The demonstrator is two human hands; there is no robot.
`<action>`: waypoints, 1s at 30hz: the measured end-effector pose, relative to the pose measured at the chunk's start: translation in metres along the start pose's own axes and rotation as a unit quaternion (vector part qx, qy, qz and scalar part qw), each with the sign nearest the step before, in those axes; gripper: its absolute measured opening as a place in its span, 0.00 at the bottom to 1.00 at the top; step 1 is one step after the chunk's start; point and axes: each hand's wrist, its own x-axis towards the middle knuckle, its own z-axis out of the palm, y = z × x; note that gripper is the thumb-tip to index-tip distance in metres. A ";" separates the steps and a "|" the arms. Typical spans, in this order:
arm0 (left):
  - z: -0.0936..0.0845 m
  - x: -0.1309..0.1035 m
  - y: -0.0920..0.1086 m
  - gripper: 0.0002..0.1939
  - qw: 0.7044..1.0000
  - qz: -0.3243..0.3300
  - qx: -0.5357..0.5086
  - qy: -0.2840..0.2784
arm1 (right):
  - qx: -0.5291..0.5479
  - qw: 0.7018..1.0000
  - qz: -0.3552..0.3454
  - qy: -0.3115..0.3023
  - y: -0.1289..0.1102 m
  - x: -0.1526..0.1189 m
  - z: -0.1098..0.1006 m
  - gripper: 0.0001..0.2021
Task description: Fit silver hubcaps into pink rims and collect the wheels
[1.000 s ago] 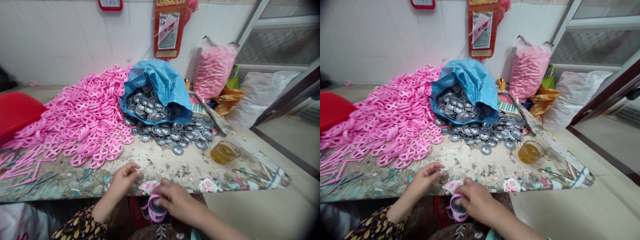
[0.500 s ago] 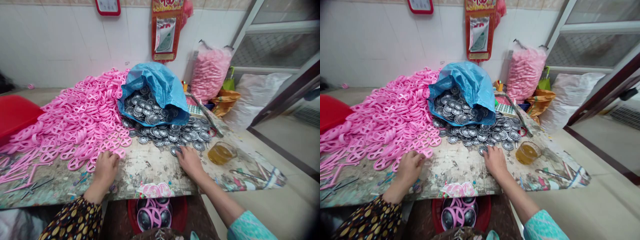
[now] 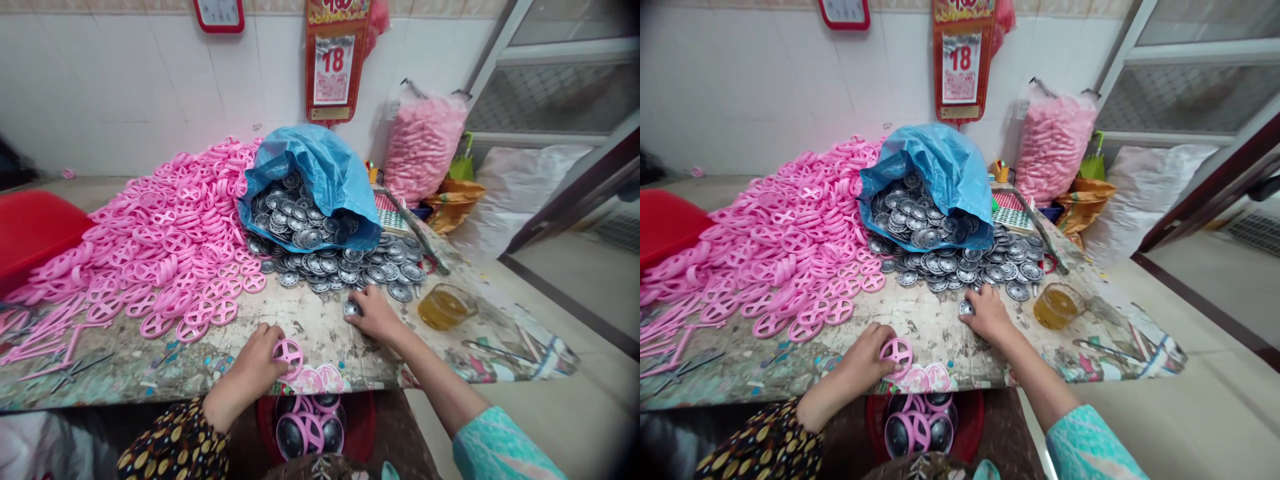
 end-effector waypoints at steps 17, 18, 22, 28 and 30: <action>0.027 -0.020 0.038 0.14 0.755 -0.105 -0.647 -0.036 | 0.385 0.915 -0.047 0.114 -0.109 -0.073 0.025 0.06; 0.027 -0.023 0.038 0.13 0.754 -0.101 -0.648 -0.040 | 0.374 0.919 -0.052 0.113 -0.108 -0.075 0.024 0.06; 0.026 -0.029 0.037 0.12 0.753 -0.087 -0.651 -0.047 | 0.388 0.918 -0.087 0.003 -0.100 -0.073 0.008 0.12; 0.036 -0.027 0.038 0.15 0.767 -0.082 -0.636 -0.011 | 0.429 0.899 -0.077 -0.036 -0.105 -0.073 0.005 0.08; 0.042 -0.027 0.037 0.15 0.767 -0.088 -0.635 -0.005 | 0.482 0.874 -0.047 -0.042 -0.106 -0.072 0.016 0.07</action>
